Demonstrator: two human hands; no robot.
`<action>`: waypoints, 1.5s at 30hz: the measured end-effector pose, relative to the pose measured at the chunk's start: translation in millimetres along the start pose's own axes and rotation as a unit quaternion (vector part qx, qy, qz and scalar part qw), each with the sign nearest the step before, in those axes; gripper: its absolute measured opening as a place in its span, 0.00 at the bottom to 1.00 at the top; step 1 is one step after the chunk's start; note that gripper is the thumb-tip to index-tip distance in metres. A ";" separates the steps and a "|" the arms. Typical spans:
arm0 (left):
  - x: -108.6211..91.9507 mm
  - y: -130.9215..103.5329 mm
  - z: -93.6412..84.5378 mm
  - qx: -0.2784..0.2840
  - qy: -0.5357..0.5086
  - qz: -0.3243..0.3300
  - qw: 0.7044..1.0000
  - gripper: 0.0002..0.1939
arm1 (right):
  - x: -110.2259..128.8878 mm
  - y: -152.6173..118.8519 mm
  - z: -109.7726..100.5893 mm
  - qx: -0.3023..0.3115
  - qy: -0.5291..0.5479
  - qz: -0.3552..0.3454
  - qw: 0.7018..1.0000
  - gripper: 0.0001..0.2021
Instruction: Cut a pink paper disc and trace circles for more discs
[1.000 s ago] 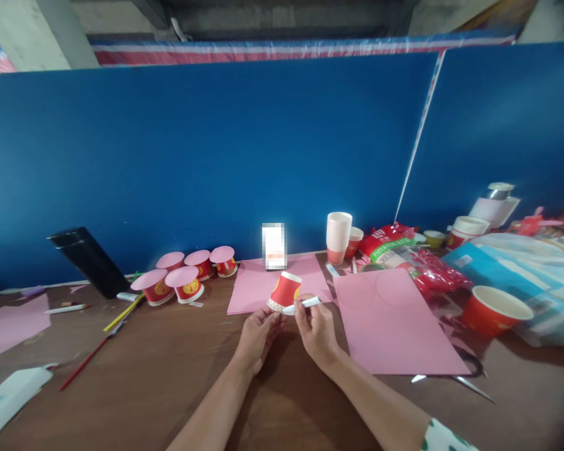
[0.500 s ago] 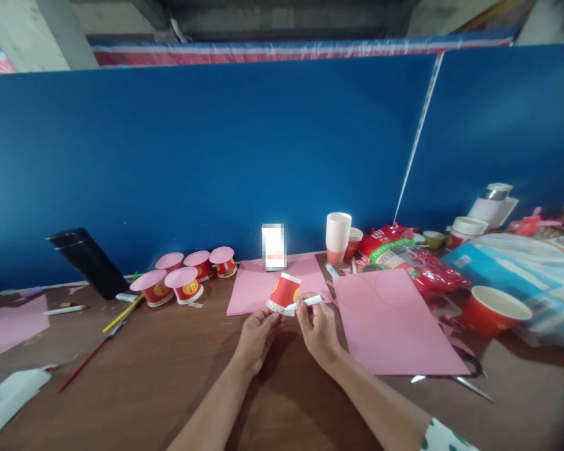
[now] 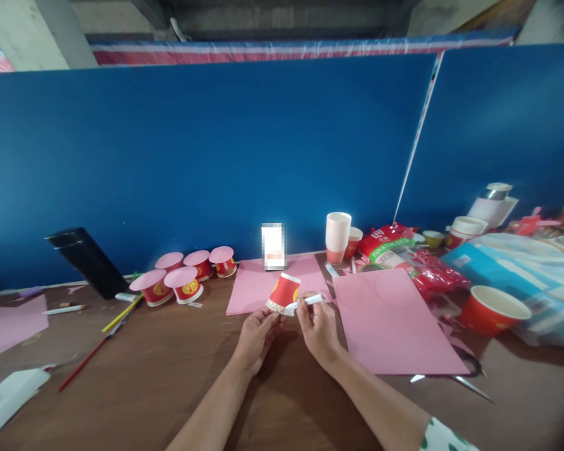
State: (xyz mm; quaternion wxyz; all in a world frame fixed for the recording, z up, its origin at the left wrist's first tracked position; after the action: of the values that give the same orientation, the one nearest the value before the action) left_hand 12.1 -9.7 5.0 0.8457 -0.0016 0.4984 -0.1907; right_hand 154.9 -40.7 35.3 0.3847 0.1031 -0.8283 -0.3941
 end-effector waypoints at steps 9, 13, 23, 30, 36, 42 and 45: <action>0.5 -0.3 -0.9 0.000 0.000 0.005 1.000 0.13 | -1.5 -2.3 3.7 0.008 0.011 0.000 1.000 0.09; 0.6 -0.7 -1.7 -0.003 0.004 0.006 1.000 0.13 | -2.0 -2.9 4.4 0.009 0.009 0.006 1.000 0.10; 0.4 0.5 -2.1 -0.004 -0.003 0.006 1.000 0.13 | -3.5 -3.9 5.9 0.001 0.006 -0.002 1.000 0.09; -1.3 -0.2 0.1 -0.008 -0.009 0.001 1.000 0.13 | -4.0 -2.0 3.4 -0.002 0.003 0.005 1.000 0.10; -1.8 -1.9 0.5 -0.007 -0.015 -0.001 1.000 0.13 | -5.0 -1.3 2.4 -0.006 -0.008 0.008 1.000 0.10; -3.5 -3.0 1.6 -0.008 -0.016 -0.003 1.000 0.13 | -5.2 0.3 2.0 -0.017 -0.011 0.003 1.000 0.10; -4.1 -3.6 2.0 -0.005 -0.012 -0.002 1.000 0.13 | -5.0 0.2 1.6 -0.019 -0.008 0.001 1.000 0.10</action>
State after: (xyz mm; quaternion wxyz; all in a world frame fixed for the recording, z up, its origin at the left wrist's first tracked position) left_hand 10.9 -12.1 10.1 0.8512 -0.0092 0.4890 -0.1903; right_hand 157.2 -37.2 32.0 0.3804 0.0914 -0.8237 -0.4105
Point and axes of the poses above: each hand's wrist, its own y-axis towards the middle knuckle, its own z-axis out of the palm, x = y × z, the point moved 1 cm from there along y, towards the middle knuckle, and after that the axes turned 5 degrees about -z, right-handed, at the moved point
